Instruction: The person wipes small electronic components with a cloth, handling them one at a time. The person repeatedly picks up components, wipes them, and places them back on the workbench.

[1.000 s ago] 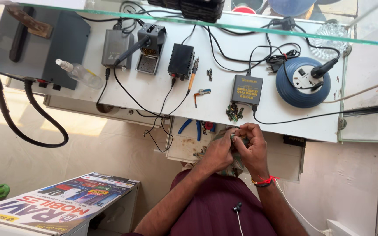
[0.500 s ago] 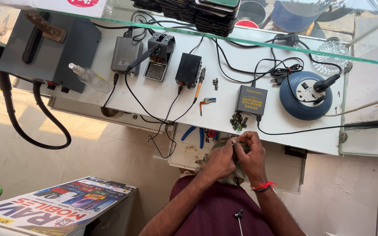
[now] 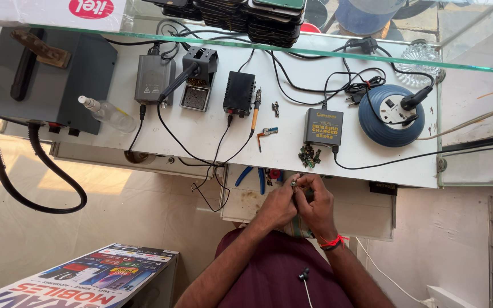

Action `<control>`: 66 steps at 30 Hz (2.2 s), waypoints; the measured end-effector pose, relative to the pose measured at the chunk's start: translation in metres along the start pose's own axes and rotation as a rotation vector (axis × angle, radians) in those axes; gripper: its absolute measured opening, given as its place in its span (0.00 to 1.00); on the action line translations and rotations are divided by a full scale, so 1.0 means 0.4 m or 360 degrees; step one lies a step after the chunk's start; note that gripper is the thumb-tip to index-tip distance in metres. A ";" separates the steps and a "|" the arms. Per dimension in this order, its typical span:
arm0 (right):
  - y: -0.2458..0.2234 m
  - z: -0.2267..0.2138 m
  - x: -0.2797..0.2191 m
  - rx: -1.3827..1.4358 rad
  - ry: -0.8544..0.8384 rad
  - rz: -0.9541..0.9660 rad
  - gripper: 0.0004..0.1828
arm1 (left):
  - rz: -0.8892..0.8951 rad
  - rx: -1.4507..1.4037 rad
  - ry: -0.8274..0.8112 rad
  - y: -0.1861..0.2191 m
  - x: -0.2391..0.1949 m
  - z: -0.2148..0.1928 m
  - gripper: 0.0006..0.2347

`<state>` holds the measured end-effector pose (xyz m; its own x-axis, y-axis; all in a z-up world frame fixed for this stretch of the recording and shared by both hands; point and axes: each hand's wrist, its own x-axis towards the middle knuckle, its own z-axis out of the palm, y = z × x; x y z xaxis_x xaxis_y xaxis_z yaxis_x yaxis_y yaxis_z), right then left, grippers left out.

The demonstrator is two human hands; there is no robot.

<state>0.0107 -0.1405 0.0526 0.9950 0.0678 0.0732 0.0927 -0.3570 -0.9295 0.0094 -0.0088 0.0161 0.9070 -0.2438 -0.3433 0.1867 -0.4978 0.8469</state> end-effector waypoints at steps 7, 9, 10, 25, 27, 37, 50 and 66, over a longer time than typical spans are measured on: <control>-0.041 0.038 0.001 0.0051 0.0197 0.0242 0.06 | 0.0164 -0.0151 -0.0045 -0.014 -0.028 -0.073 0.23; -0.046 0.062 -0.014 -0.0242 0.0159 0.0048 0.06 | 0.0109 -0.0064 -0.0133 -0.017 -0.036 -0.081 0.22; -0.048 0.068 -0.009 -0.0397 0.0148 -0.0059 0.06 | 0.0153 -0.0077 -0.0100 -0.019 -0.034 -0.090 0.23; -0.083 0.079 -0.049 -0.0105 0.0392 -0.0108 0.11 | 0.0302 -0.0122 -0.0194 -0.036 -0.065 -0.105 0.23; -0.081 0.079 -0.062 -0.0136 0.0360 -0.0018 0.11 | 0.0148 -0.0096 -0.0229 -0.039 -0.067 -0.095 0.25; -0.055 0.067 -0.074 -0.0442 0.0343 -0.0421 0.08 | 0.0326 0.0015 0.0056 -0.013 -0.056 -0.094 0.25; 0.031 -0.062 -0.182 -0.0033 0.0104 0.0050 0.07 | 0.0240 0.0107 0.0429 0.076 0.129 -0.099 0.09; 0.070 -0.157 -0.175 0.0092 0.0026 -0.0014 0.06 | 0.0366 0.0279 0.0887 0.090 0.182 -0.098 0.09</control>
<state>-0.0540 -0.2138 0.0441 0.9947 0.0551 0.0870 0.0997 -0.3020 -0.9481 0.0968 -0.0119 0.0377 0.9859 0.0862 0.1435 -0.0587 -0.6248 0.7786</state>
